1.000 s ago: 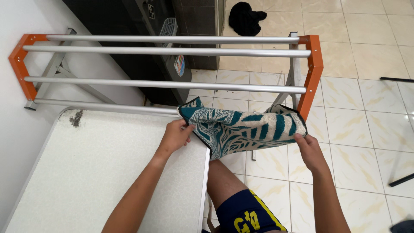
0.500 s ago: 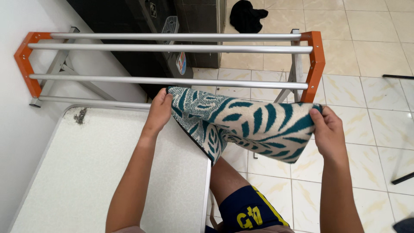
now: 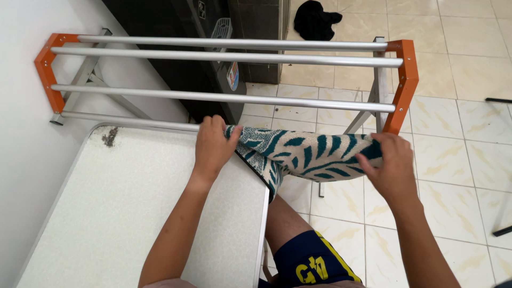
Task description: The person folds a patterned towel and hangs it on a drying rack. They then use a black brush to repeatedly clean the surface of a floral-patterned rug placed on a white table.
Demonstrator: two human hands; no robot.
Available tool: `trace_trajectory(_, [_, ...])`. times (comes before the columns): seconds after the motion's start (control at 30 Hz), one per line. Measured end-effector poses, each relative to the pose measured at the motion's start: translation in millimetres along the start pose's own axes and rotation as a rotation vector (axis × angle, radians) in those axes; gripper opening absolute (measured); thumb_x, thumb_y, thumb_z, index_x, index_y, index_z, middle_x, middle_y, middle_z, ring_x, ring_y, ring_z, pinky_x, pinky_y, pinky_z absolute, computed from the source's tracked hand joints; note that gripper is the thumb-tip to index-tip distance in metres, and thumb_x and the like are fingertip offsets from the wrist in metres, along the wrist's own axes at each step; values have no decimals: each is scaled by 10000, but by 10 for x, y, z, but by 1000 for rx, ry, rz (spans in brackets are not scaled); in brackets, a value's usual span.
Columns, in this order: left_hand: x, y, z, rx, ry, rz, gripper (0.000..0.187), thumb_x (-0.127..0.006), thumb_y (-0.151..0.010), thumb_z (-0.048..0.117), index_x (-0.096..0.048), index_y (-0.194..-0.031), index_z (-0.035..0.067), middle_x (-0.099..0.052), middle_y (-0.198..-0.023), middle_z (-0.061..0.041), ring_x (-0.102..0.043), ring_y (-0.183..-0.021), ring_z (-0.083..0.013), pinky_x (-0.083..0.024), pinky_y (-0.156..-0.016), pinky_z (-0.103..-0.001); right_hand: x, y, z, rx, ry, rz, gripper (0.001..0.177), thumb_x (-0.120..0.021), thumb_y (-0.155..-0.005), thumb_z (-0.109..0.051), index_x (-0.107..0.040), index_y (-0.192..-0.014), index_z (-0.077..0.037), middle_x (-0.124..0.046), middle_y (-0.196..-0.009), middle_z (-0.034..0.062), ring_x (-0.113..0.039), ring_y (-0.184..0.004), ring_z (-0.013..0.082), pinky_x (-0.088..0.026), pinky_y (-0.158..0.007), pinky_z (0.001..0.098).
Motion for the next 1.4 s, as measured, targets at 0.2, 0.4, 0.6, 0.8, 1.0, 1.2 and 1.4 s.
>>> trace_trajectory(0.2, [-618, 506, 301, -163, 299, -403, 264, -737, -856, 233, -766, -969, -4, -747, -961, -180, -717, -867, -322, -565, -801, -396, -206, 101, -143, 146, 281, 54, 499, -858, -799, -198, -704, -1270, -135, -674, -1268, 21, -551, -1302, 258, -386, -1106, 439])
trace_trajectory(0.4, [-865, 493, 392, -430, 243, -169, 323, -769, -826, 200, -750, -1039, -43, -704, -1096, -257, -634, -1065, -443, -481, -968, -478, -326, 82, 14, 183, 360, 113, 322, -832, -821, -133, -748, -1132, -153, -714, -1124, -37, -551, -1233, 219, -350, -1116, 410])
trace_trajectory(0.6, [-1397, 218, 69, -276, -42, -296, 363, -722, -904, 336, -752, -1074, 17, -727, -1089, -181, -644, -1114, -378, -336, -1112, -568, -421, 69, 128, 151, 344, 135, 326, -808, -816, -98, -756, -1128, -178, -715, -1065, -46, -549, -1262, 231, -341, -1125, 417])
trace_trajectory(0.8, [-1193, 128, -190, -253, -101, -310, 355, -758, -852, 311, -769, -1007, -8, -745, -996, -181, -677, -993, -373, -376, -1058, -553, -361, 54, 83, 156, 276, 102, 360, -828, -818, -156, -757, -1171, -151, -704, -1147, -19, -531, -1250, 257, -331, -1097, 442])
trace_trajectory(1.0, [-163, 144, -338, 63, 21, -106, 443, -794, -871, 400, -779, -828, -41, -755, -835, -188, -722, -714, -298, -583, -704, -409, -80, 58, 130, 107, -8, 60, 393, -802, -850, -157, -742, -1227, -67, -626, -1258, 117, -474, -1191, 340, -429, -1000, 429])
trace_trajectory(1.2, [-420, 165, -716, 391, 417, -309, 323, -728, -924, 328, -774, -1003, 19, -783, -835, -120, -724, -646, -131, -584, -527, -270, -103, 227, 541, -302, -57, 76, 248, -842, -923, -169, -721, -1092, -34, -636, -1057, 106, -543, -1077, 301, -492, -940, 434])
trace_trajectory(1.4, [-649, 203, -837, 358, 772, -219, 207, -684, -960, 205, -730, -963, 3, -727, -827, -59, -686, -584, -116, -511, -454, -253, -173, 262, 562, -261, 20, 143, 175, -856, -916, -133, -753, -1039, -63, -635, -1035, 94, -492, -1089, 319, -457, -950, 428])
Point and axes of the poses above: each hand's wrist, its own y-axis away from the middle knuckle, its own x-axis out of the back of the hand, z = x × y, the point moved 9 cm from there along -y, towards the middle knuckle
